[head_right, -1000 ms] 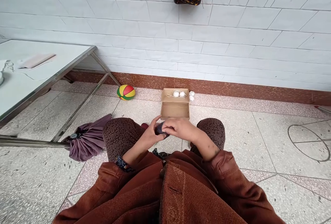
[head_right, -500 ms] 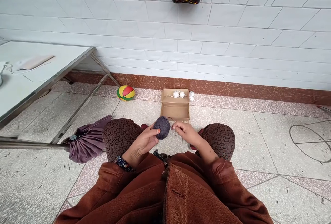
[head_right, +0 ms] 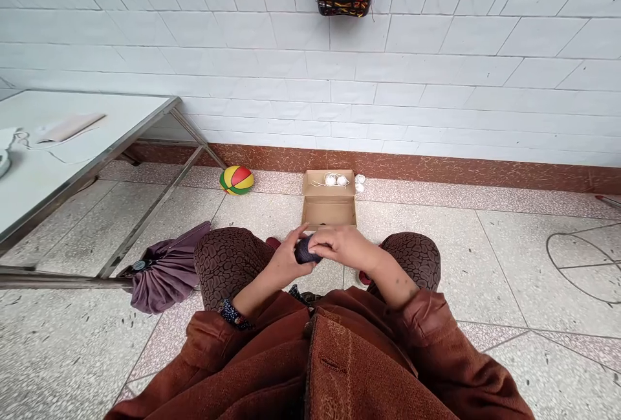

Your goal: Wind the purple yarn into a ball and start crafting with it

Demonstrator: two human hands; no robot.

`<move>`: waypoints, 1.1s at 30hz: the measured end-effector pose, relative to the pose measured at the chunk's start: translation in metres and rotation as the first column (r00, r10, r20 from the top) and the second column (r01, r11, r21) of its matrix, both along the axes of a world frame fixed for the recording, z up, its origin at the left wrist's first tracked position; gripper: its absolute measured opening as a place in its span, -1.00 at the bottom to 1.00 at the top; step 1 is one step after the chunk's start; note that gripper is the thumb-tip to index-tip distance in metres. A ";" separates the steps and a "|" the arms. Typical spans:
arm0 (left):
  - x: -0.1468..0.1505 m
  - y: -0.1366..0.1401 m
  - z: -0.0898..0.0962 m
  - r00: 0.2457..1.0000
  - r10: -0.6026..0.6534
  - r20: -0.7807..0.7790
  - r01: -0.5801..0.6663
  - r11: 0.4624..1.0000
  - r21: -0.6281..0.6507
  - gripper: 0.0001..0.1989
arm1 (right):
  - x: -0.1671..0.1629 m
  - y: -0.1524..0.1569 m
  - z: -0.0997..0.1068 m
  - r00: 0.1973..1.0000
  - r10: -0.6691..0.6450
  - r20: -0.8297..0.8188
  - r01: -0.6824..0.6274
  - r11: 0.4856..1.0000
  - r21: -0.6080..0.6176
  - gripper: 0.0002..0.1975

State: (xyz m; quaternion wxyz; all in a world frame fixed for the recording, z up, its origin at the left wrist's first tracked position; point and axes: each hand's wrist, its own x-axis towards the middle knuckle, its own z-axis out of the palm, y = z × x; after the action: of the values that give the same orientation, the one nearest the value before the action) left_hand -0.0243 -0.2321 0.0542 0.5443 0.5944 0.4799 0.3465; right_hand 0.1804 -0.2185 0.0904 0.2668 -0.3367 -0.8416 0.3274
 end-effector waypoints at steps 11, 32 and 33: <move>-0.013 -0.011 0.017 0.831 -0.094 0.548 0.279 0.923 -0.264 -0.06 | 0.009 0.016 -0.064 0.968 -0.218 -0.126 0.174 0.940 -0.293 -0.62; -0.013 0.011 -0.001 0.992 0.105 -0.076 -0.105 0.994 0.004 0.03 | 0.003 -0.008 0.008 0.998 -0.006 -0.068 -0.002 0.993 -0.115 -0.68; -0.013 0.010 -0.002 0.990 0.058 -0.132 -0.053 0.998 0.039 0.04 | 0.002 -0.002 0.014 0.999 0.013 -0.051 -0.017 0.996 -0.084 -0.69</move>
State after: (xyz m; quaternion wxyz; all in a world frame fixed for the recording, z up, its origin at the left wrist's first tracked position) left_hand -0.0374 -0.2222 0.0527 0.4906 0.6122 0.5254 0.3294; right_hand 0.1825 -0.2210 0.1040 0.2708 -0.3331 -0.8225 0.3732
